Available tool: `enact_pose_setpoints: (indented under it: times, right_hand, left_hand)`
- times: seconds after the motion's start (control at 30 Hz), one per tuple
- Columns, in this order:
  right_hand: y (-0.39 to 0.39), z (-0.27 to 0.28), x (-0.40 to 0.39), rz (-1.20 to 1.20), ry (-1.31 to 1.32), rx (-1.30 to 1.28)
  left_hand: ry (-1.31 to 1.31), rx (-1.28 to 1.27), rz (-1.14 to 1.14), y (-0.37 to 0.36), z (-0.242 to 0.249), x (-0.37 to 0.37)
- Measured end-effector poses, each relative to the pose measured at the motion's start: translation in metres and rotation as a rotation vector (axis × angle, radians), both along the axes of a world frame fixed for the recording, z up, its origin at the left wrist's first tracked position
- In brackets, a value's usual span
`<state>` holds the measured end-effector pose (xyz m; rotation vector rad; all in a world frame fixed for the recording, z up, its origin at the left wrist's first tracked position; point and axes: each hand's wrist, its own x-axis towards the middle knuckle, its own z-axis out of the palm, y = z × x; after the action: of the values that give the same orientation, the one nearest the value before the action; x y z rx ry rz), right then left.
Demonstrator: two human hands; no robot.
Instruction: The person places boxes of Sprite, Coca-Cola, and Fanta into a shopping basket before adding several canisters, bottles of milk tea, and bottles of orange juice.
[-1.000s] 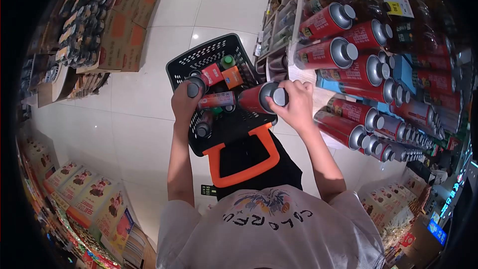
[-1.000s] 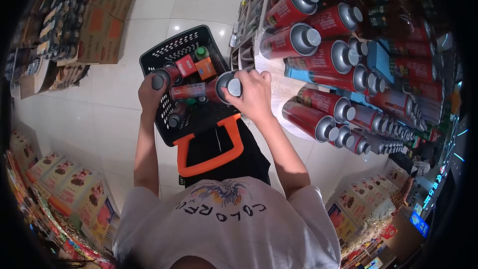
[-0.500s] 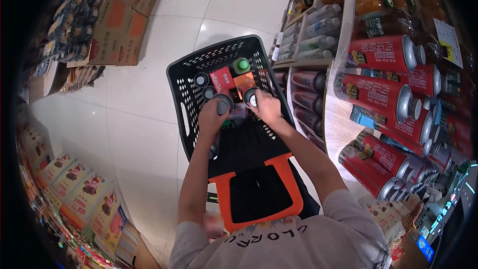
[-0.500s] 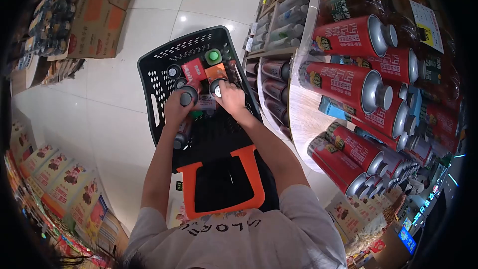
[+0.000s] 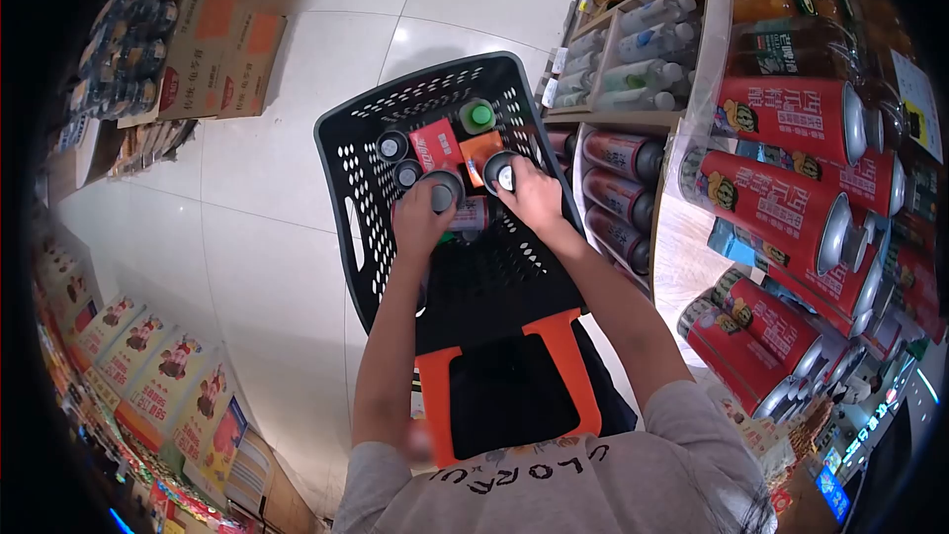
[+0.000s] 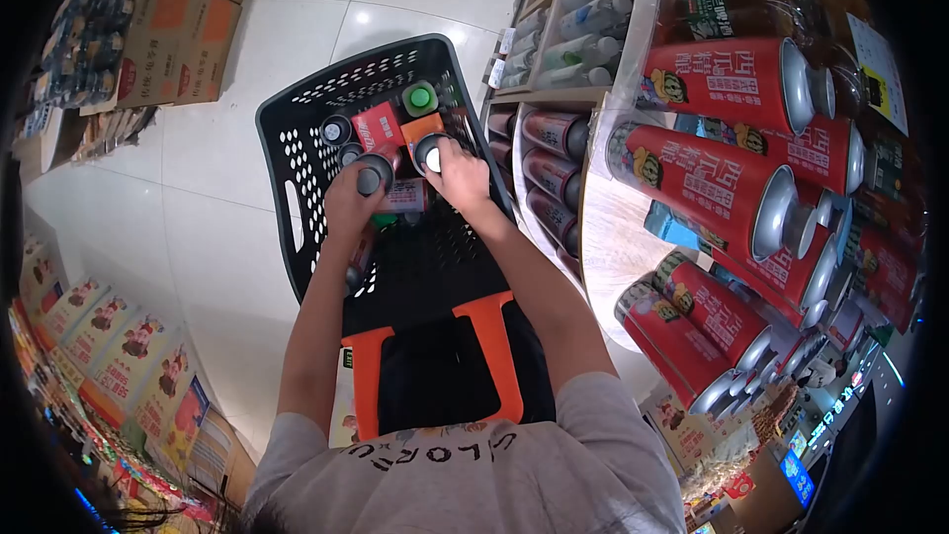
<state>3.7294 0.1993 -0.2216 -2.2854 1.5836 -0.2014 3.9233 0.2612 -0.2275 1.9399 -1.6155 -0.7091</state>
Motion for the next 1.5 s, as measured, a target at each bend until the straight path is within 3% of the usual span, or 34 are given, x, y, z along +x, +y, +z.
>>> enact_pose_setpoints:
  times: [0.33, 0.63, 0.83, 1.13, 1.27, 1.3, 1.37, 1.43, 1.47, 1.5]
  right_hand:
    - [-0.006, 0.009, 0.018, -0.036, 0.04, 0.205]
    - [0.0, -0.013, 0.004, -0.047, -0.362, 0.164]
    - [0.003, -0.009, 0.001, -0.025, -0.297, 0.157]
    - [0.023, 0.033, 0.002, -0.091, -0.089, 0.222]
    - [0.054, 0.097, -0.02, -0.065, -0.064, 0.374]
    - [0.071, 0.118, -0.032, -0.043, -0.049, 0.446]
    - [0.107, 0.166, -0.055, 0.022, -0.002, 0.614]
    - [0.135, 0.232, -0.061, 0.093, -0.107, 0.695]
    - [0.142, 0.268, -0.051, 0.123, 0.044, 0.775]
    - [0.155, 0.283, -0.051, 0.152, -0.031, 0.816]
  left_hand:
    - [-0.023, -0.021, 0.082, -0.009, -0.02, 0.005]
    - [-0.119, 0.166, -0.021, -0.016, -0.005, 0.017]
    - [-0.278, 0.1, -0.12, -0.015, -0.008, 0.008]
    - [-0.251, 0.37, -0.09, 0.0, 0.043, 0.025]
    - [-0.171, 0.463, 0.036, 0.058, 0.108, 0.042]
    - [-0.162, 0.237, 0.094, 0.098, 0.111, 0.047]
    - [-0.066, 0.272, 0.237, 0.161, 0.15, 0.05]
    - [0.092, 0.456, 0.44, 0.236, 0.168, 0.046]
    - [0.246, 0.653, 0.571, 0.262, 0.179, 0.041]
    - [0.543, 0.796, 0.787, 0.289, 0.176, 0.034]
